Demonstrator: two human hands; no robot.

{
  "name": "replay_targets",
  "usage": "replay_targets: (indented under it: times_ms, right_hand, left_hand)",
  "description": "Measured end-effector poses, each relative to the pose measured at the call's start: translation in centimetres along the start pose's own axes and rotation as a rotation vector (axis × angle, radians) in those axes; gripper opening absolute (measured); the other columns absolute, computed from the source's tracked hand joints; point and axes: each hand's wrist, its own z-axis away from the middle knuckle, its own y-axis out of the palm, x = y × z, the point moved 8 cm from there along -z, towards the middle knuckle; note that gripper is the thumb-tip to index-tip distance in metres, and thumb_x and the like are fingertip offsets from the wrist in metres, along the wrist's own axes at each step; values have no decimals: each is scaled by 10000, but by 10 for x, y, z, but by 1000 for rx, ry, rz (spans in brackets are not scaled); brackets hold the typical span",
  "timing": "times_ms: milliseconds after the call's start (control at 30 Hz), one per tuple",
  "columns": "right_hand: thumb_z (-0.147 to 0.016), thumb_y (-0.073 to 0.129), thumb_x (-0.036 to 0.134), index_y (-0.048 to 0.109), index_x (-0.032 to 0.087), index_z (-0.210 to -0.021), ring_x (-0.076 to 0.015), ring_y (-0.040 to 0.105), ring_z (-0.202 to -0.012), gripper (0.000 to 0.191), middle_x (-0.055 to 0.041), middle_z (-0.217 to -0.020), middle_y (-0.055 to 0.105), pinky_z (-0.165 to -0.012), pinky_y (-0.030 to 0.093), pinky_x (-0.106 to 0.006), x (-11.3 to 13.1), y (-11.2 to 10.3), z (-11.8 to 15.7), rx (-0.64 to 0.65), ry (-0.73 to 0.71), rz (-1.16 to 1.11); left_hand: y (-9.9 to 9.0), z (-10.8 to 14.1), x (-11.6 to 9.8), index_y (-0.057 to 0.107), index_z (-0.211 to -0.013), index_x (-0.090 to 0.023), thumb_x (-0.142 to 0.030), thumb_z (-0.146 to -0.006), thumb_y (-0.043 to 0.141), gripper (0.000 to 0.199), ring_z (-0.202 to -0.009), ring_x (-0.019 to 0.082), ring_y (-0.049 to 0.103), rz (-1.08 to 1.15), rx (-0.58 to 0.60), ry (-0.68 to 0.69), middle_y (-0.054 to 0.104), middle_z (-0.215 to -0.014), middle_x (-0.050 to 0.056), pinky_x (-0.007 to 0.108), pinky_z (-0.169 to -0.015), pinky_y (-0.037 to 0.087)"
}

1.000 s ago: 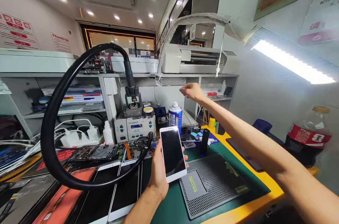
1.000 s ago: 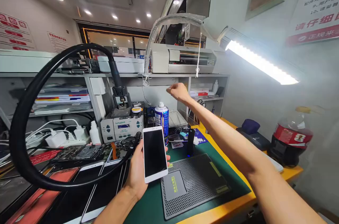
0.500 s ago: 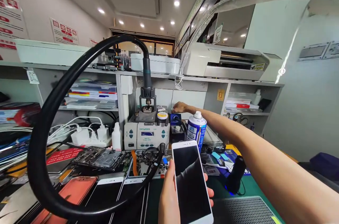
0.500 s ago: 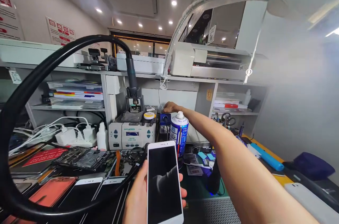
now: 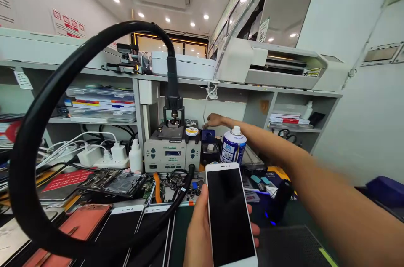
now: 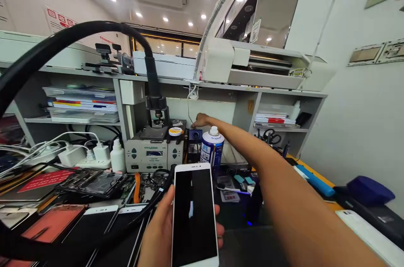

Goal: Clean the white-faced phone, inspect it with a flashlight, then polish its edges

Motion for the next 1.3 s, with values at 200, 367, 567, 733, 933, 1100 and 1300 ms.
replay_targets:
  times_ms: [200, 367, 567, 733, 933, 1100, 1300]
  right_hand:
    - [-847, 771, 278, 712, 102, -772, -190, 675, -694, 200, -99, -800, 737, -617, 524, -294, 0, -90, 67, -19, 159, 23]
    - [-961, 527, 491, 711, 151, -1013, -226, 687, -894, 390, -134, -1017, 734, -627, 508, -285, 5, -157, 230, -411, 158, -46]
    - [-689, 835, 450, 714, 212, -856, -223, 620, -690, 315, -41, -808, 707, -587, 499, -326, -37, -98, 350, -395, 220, -54]
    - [-848, 674, 557, 637, 213, -836, -184, 527, -522, 346, -15, -682, 637, -487, 458, -317, -31, -99, 343, -487, 199, -138]
    - [-965, 526, 571, 523, 228, -1036, -157, 594, -502, 351, -53, -919, 721, -466, 525, -311, 29, -91, 326, -525, 20, -527]
    - [-987, 531, 524, 526, 219, -1059, -148, 622, -578, 313, -45, -897, 718, -470, 537, -260, 52, -66, 326, -562, -66, -555]
    - [-1015, 507, 491, 526, 216, -1045, -109, 575, -518, 277, -10, -833, 701, -436, 477, -229, 57, -70, 328, -613, -146, -581]
  left_hand:
    - [22, 18, 5, 749, -1023, -13, -759, -889, 342, 861, -754, 302, 718, -48, 12, -39, 751, -846, 218, 387, -771, 550]
    - [23, 23, 2, 720, -1094, -9, -687, -924, 395, 770, -795, 333, 726, -123, -66, 27, 748, -970, 237, 457, -800, 575]
    - [21, 23, 2, 669, -1205, -40, -598, -943, 471, 648, -849, 357, 733, -170, -103, 97, 719, -1135, 234, 537, -847, 576]
    - [18, 23, 6, 670, -1186, -55, -591, -941, 496, 615, -859, 351, 736, -183, -93, 94, 731, -1107, 216, 525, -854, 575]
    - [14, 20, 13, 665, -1207, -92, -638, -910, 533, 635, -915, 353, 733, -203, -85, 58, 739, -1115, 184, 517, -874, 569]
    - [9, 19, 16, 677, -1180, -48, -654, -919, 484, 687, -882, 367, 724, -260, -80, 44, 737, -1097, 209, 535, -876, 555]
    - [11, 17, 18, 688, -1189, -44, -627, -957, 407, 687, -922, 373, 714, -244, -56, 30, 728, -1137, 209, 548, -931, 529]
